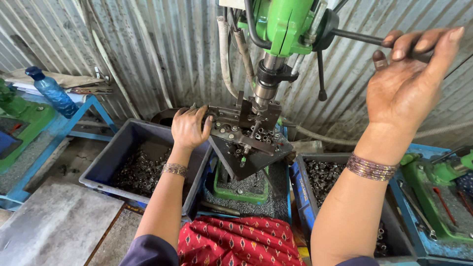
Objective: The person operates a green drill press in a workshop, repeatedly placing small metal parts into a jig, lowering the drill to machine them, and then removing the finished parts. The person uses both hands to handle the parts and operate the machine's lever.
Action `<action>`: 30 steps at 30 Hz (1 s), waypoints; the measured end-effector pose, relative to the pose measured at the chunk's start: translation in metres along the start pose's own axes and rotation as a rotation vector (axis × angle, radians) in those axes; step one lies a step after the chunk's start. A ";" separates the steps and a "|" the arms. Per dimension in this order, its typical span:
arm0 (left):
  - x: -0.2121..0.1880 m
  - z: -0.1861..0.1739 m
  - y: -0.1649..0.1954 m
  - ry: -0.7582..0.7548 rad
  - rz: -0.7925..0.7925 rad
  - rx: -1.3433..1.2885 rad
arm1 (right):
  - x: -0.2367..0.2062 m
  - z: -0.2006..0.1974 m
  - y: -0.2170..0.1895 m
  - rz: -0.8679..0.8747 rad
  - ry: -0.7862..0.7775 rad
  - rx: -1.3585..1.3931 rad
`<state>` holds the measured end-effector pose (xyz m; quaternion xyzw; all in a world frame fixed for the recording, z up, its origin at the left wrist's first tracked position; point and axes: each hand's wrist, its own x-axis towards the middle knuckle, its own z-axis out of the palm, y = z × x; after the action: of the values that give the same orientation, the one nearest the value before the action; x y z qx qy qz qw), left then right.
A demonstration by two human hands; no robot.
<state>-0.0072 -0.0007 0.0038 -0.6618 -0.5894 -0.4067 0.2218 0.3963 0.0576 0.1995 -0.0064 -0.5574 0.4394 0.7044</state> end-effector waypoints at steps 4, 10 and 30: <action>0.000 0.000 0.001 0.007 -0.004 -0.012 | -0.002 0.000 0.000 0.010 0.018 0.014; 0.000 -0.002 0.002 0.004 -0.017 -0.025 | -0.006 -0.001 0.002 0.009 0.017 0.018; -0.002 0.007 -0.004 -0.029 -0.020 -0.007 | -0.043 0.005 0.022 -0.025 0.051 0.060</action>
<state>-0.0088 0.0044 -0.0028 -0.6624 -0.5978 -0.4015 0.2067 0.3792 0.0416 0.1570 0.0103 -0.5258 0.4466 0.7239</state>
